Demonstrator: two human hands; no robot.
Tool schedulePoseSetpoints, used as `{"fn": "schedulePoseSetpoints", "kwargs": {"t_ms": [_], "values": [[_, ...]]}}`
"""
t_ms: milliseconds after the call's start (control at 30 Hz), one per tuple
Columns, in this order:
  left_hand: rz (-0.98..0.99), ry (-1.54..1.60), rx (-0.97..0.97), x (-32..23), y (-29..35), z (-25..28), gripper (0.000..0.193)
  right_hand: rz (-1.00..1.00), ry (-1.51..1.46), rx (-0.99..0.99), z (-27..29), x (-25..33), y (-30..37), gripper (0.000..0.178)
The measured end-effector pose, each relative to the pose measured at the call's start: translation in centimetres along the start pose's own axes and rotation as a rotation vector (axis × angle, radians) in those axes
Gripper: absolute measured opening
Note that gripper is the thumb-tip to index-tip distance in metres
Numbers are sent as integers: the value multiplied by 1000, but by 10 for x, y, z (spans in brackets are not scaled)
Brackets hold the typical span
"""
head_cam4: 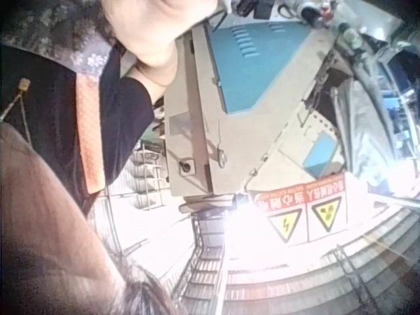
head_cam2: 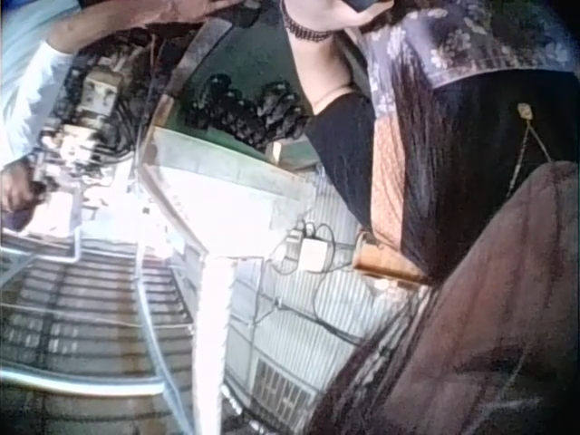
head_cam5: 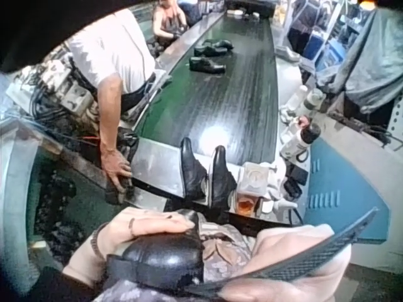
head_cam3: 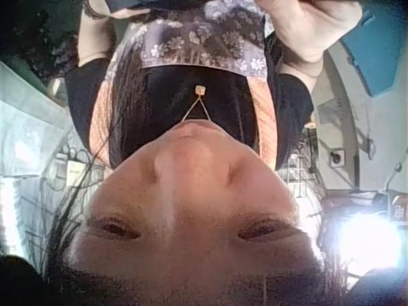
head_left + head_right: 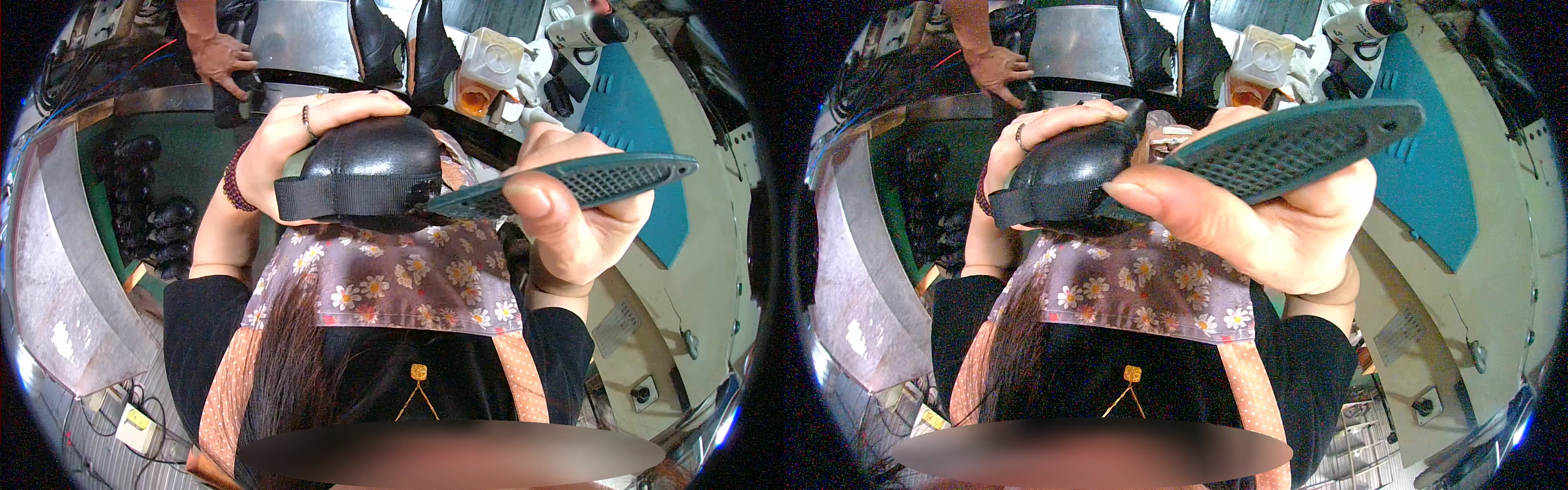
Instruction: Applying glue or finishing dye to the heels of black dress shoes on a conveyor belt.
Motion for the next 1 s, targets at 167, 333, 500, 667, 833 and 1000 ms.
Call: {"fn": "schedulePoseSetpoints", "kwargs": {"t_ms": [167,333,500,667,833,1000], "values": [[7,25,-11,1,-3,-1,80,-34,63,-55,5,1,-1,30],[43,29,-29,0,-1,-1,76,55,61,-8,1,-2,-1,26],[23,-39,-8,-4,-3,0,75,-37,38,-71,1,-3,-5,22],[44,36,-44,-4,-1,0,70,1,-22,-88,-1,-7,-7,20],[38,-16,-68,-9,-1,0,63,21,144,-174,8,6,-6,23],[63,59,-180,-5,5,5,52,17,-39,-65,2,-7,3,25]]}}
Point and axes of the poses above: each hand's wrist, its own y-axis away from the middle knuckle, its own z-axis out of the back of the hand, x = y × z, the point moved 8 cm from there along -y, towards the middle knuckle, and after that the axes turned 5 degrees about x, right-handed, at the moved point
